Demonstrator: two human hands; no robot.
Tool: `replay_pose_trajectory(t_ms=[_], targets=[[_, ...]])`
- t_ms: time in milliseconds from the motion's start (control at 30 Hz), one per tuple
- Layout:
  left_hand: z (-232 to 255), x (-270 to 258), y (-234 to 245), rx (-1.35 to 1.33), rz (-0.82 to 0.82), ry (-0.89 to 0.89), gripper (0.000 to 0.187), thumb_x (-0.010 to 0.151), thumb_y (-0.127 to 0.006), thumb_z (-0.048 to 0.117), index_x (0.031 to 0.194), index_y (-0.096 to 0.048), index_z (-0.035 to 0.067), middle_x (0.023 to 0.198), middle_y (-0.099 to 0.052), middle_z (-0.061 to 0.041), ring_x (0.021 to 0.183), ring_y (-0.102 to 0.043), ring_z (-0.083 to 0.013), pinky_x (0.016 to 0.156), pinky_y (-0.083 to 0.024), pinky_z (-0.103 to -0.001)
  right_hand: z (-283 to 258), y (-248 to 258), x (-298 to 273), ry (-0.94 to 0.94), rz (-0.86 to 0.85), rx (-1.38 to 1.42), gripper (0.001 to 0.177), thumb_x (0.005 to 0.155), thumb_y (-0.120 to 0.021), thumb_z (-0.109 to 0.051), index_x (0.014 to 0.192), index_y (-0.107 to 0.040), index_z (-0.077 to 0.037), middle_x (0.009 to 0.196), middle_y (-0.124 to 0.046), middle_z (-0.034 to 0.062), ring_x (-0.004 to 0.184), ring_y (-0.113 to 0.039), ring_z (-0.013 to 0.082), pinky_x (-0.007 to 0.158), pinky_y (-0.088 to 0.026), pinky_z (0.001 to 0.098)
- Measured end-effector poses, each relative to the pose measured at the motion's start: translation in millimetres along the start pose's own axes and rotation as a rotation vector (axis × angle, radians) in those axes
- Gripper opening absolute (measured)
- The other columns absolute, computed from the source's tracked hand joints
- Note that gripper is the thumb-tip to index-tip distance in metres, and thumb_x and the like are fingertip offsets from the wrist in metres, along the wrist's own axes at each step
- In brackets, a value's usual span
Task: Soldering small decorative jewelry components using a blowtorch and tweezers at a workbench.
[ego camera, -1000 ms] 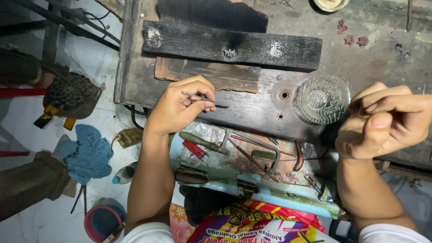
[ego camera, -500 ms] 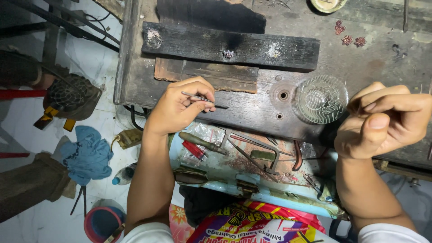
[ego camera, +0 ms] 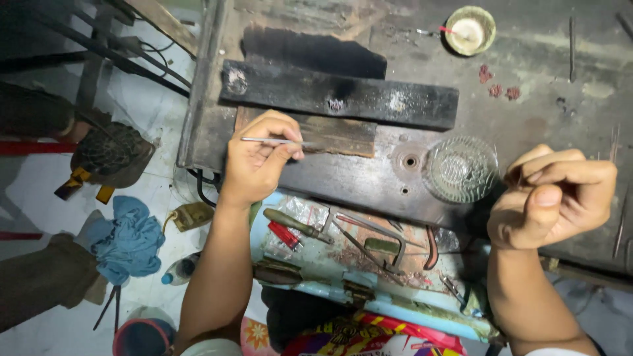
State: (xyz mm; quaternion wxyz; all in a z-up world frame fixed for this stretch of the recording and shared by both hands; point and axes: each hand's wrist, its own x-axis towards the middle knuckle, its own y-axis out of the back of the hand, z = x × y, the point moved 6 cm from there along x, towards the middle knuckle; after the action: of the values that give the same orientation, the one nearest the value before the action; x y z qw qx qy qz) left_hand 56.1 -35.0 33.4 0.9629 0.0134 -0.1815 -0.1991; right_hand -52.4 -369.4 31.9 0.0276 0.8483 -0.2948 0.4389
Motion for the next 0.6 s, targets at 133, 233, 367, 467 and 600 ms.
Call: replay_pose_trajectory(t_ms=[133,233,367,467,600], targets=[[21,20,6,0.078,0.134,-0.143,0.006,0.101,-0.058,-0.006,0.099,-0.057,-0.001,0.098,-0.057,-0.018,0.07,-0.061,-0.0193,0.068,-0.057,-0.027,6,1,-2,-0.023,-0.015,-0.001,0.041,0.102,-0.062,-0.031,0.087,-0.038,-0.002,0.073,-0.033,0.011,0.053,-0.032,0.0183,0.05,-0.032,0.0362],[17,28,3,0.075,0.178,-0.185,0.009,0.101,-0.055,-0.01,0.1,-0.056,-0.001,0.1,-0.055,-0.017,0.068,-0.06,-0.0193,0.066,-0.057,-0.027,10,4,-5,-0.054,-0.019,0.014,0.042,0.102,-0.064,-0.032,0.087,-0.038,-0.003,0.072,-0.033,0.0109,0.053,-0.032,0.018,0.05,-0.032,0.0357],[8,31,-1,0.142,0.186,-0.25,0.01,0.099,-0.055,-0.009,0.096,-0.055,0.0,0.096,-0.056,-0.017,0.066,-0.057,-0.0189,0.061,-0.055,-0.027,10,7,-8,-0.074,-0.007,0.001,0.041,0.101,-0.063,-0.031,0.087,-0.036,-0.003,0.072,-0.031,0.012,0.053,-0.029,0.0177,0.051,-0.031,0.0352],[5,33,-3,0.209,0.166,-0.244,0.009,0.1,-0.056,-0.009,0.098,-0.056,0.0,0.095,-0.058,-0.016,0.068,-0.06,-0.0187,0.066,-0.054,-0.028,10,7,-9,-0.078,-0.021,-0.006,0.039,0.102,-0.06,-0.03,0.087,-0.035,-0.003,0.072,-0.029,0.0113,0.053,-0.028,0.0181,0.051,-0.03,0.0357],[3,35,-1,0.249,0.17,-0.259,0.008,0.099,-0.057,-0.005,0.096,-0.056,0.002,0.091,-0.06,-0.014,0.075,-0.059,-0.0198,0.071,-0.05,-0.03,11,6,-13,-0.125,-0.03,-0.018,0.042,0.102,-0.062,-0.033,0.088,-0.035,-0.004,0.072,-0.03,0.0108,0.055,-0.029,0.0178,0.052,-0.03,0.0348]])
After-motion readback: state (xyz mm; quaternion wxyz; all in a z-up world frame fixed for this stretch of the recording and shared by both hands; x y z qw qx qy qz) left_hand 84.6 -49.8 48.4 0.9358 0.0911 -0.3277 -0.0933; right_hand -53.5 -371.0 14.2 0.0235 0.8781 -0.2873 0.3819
